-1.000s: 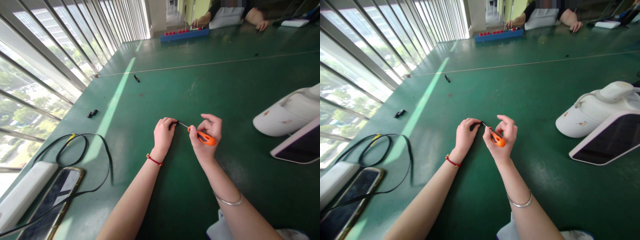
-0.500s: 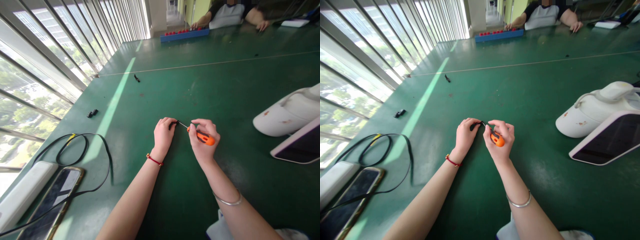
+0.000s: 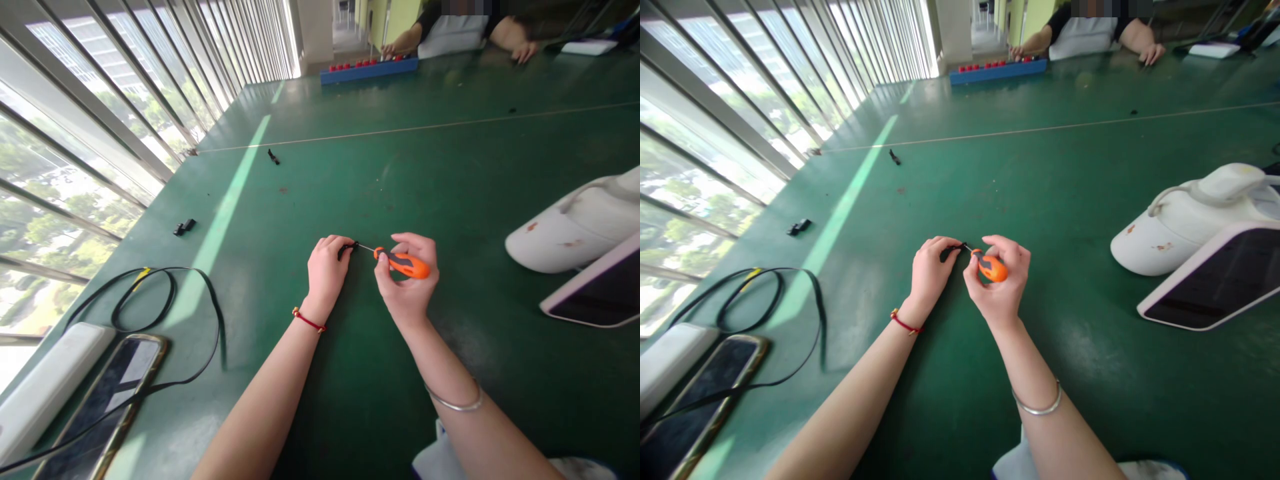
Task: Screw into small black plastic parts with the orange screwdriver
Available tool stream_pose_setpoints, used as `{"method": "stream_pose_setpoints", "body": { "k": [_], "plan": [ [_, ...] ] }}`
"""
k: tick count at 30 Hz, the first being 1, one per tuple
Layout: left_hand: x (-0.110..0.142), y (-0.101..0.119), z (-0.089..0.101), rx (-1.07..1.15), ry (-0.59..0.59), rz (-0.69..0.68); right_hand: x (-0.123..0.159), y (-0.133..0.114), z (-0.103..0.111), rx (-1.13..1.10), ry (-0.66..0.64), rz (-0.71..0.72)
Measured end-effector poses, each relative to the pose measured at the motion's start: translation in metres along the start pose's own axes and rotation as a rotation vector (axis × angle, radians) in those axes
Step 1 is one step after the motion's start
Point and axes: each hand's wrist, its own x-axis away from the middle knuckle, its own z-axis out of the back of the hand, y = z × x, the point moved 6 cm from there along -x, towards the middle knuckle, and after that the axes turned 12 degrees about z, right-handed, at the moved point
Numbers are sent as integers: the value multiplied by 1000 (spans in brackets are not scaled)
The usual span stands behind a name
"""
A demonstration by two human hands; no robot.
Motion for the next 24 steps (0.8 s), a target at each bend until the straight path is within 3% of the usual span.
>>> {"method": "stream_pose_setpoints", "body": {
  "k": [3,10,15,21,24],
  "plan": [
    [0,0,0,3,0,-2,2,4,1,-39,46,-5],
    [0,1,0,-5,4,-10,0,-3,0,62,-10,-6],
    [-1,1,0,-7,3,-1,4,4,1,-17,57,-24],
    [0,1,0,-4,3,-5,1,2,-1,45,-21,-71],
    [0,1,0,-1,5,-8,3,2,-2,-8,2,-52]
  ]
}}
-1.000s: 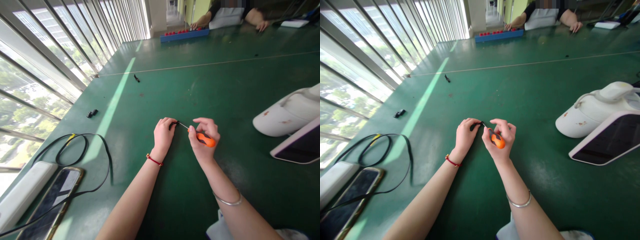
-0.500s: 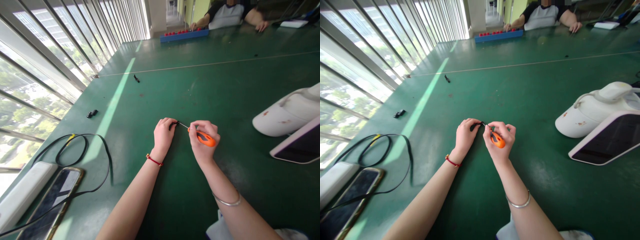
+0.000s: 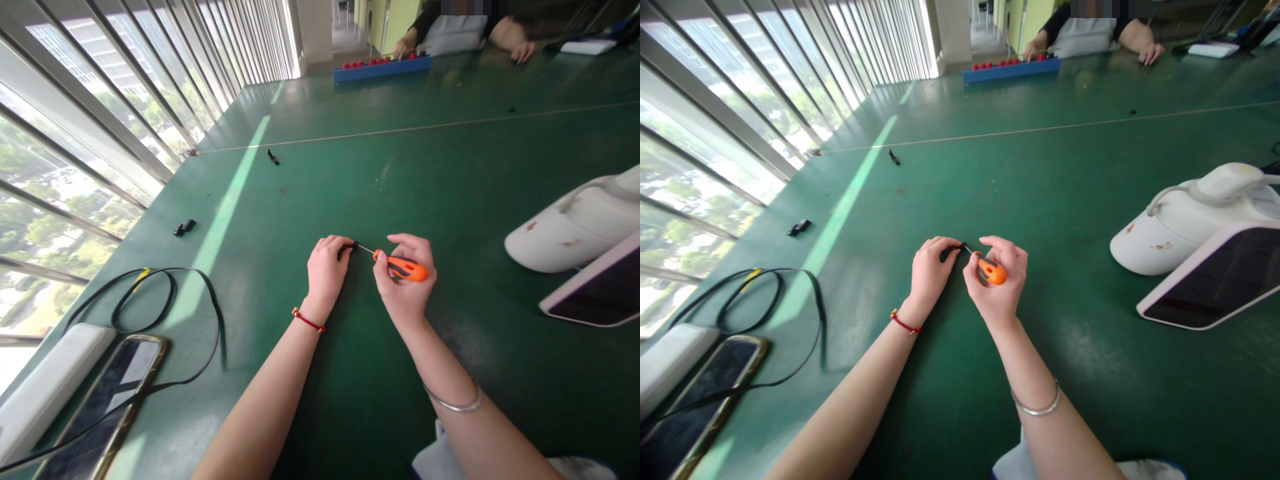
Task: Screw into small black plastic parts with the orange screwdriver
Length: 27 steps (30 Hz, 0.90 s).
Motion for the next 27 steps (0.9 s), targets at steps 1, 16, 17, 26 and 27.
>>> {"method": "stream_pose_setpoints", "body": {
  "k": [1,16,17,26,27],
  "plan": [
    [0,0,0,0,0,1,1,1,1,-16,24,3],
    [0,0,-1,-3,-5,0,-1,1,3,-118,61,16],
    [0,0,-1,-2,-6,-2,-1,1,3,-97,52,13],
    [1,0,0,-3,-1,0,1,3,2,-49,39,6],
    [1,0,0,-1,0,1,1,3,3,-52,56,12]
  ]
}}
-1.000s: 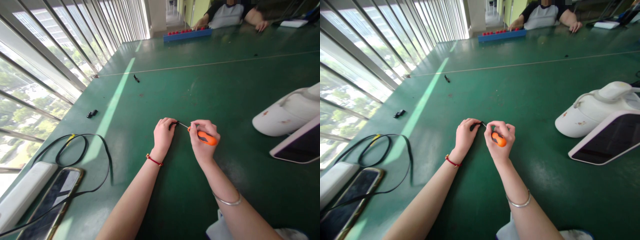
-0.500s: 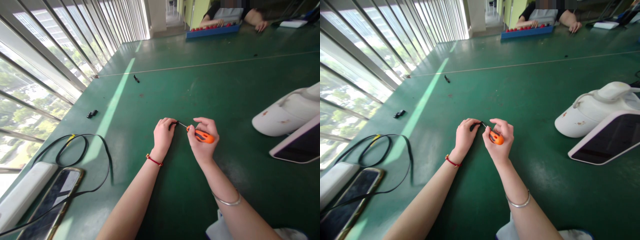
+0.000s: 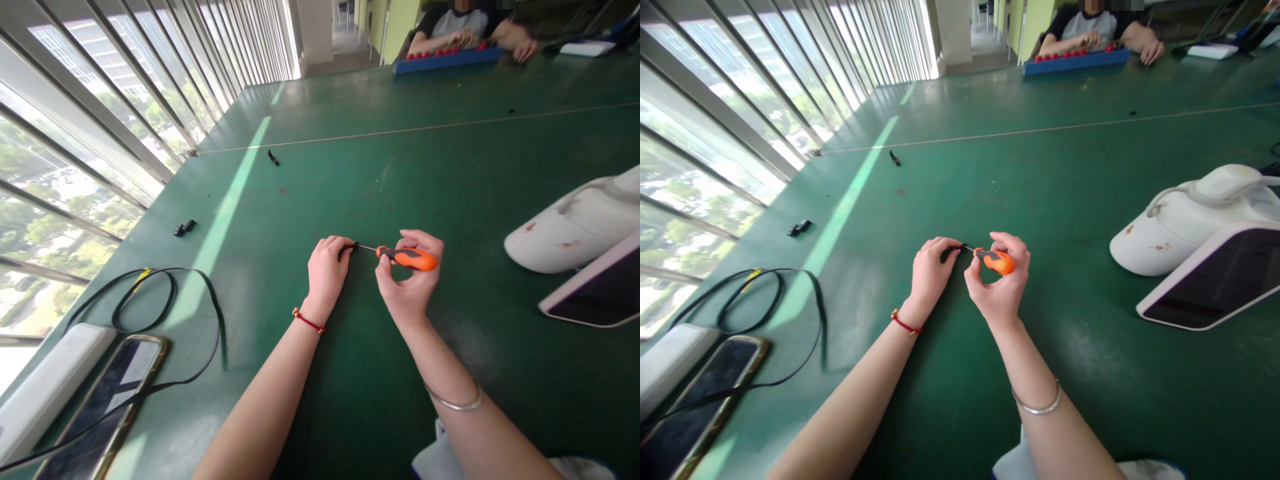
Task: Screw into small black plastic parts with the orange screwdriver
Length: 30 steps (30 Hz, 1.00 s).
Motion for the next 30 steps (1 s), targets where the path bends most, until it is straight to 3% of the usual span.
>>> {"method": "stream_pose_setpoints", "body": {
  "k": [7,13,17,24,26,28,30],
  "plan": [
    [0,-1,0,-4,4,-7,-2,-2,-1,95,-70,-35],
    [0,-1,-1,-1,-3,-3,-1,0,0,19,-9,-18],
    [0,-1,-1,-6,-4,1,-1,0,-1,104,-72,-58],
    [0,0,0,-5,-4,14,-1,1,-2,-52,-31,-22],
    [0,-1,0,3,-4,15,-2,-1,-2,-34,-71,-6],
    [-1,-1,0,13,-3,12,-2,0,-2,0,-104,-29],
    [-1,-2,0,17,-3,13,-2,6,2,-11,-47,-120]
  ]
}}
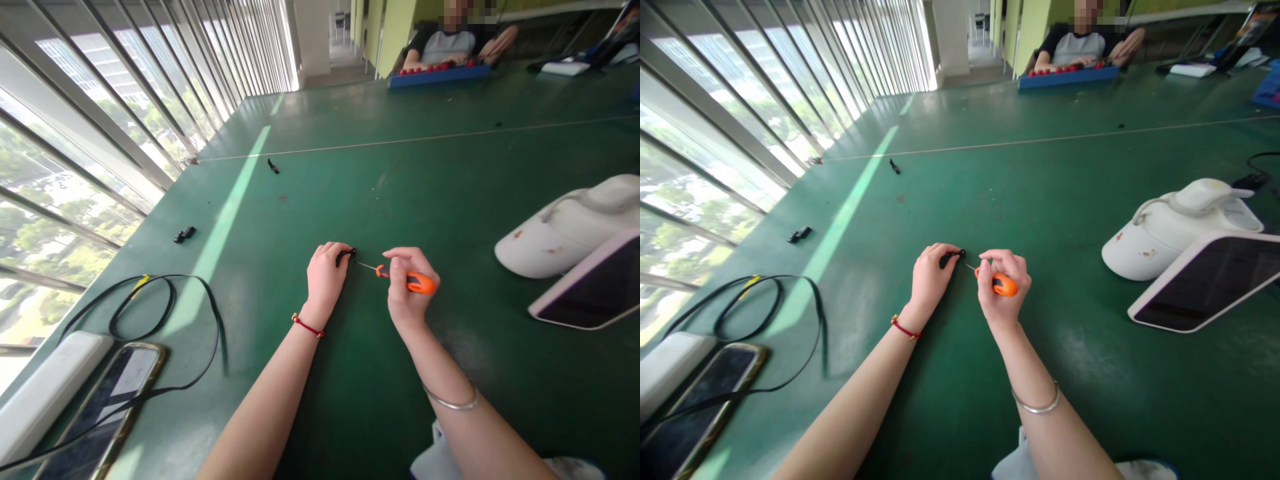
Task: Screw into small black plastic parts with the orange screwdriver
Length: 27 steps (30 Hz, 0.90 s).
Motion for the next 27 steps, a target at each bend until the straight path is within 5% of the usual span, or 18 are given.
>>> {"method": "stream_pose_setpoints", "body": {
  "k": [5,18,27],
  "plan": [
    [-1,-2,1,34,-2,-3,1,23,8,-126,223,-255],
    [-2,-1,0,43,-24,-10,-3,22,-1,-80,97,-237],
    [9,9,7,24,85,-108,-2,29,-2,-83,86,-263]
  ]
}}
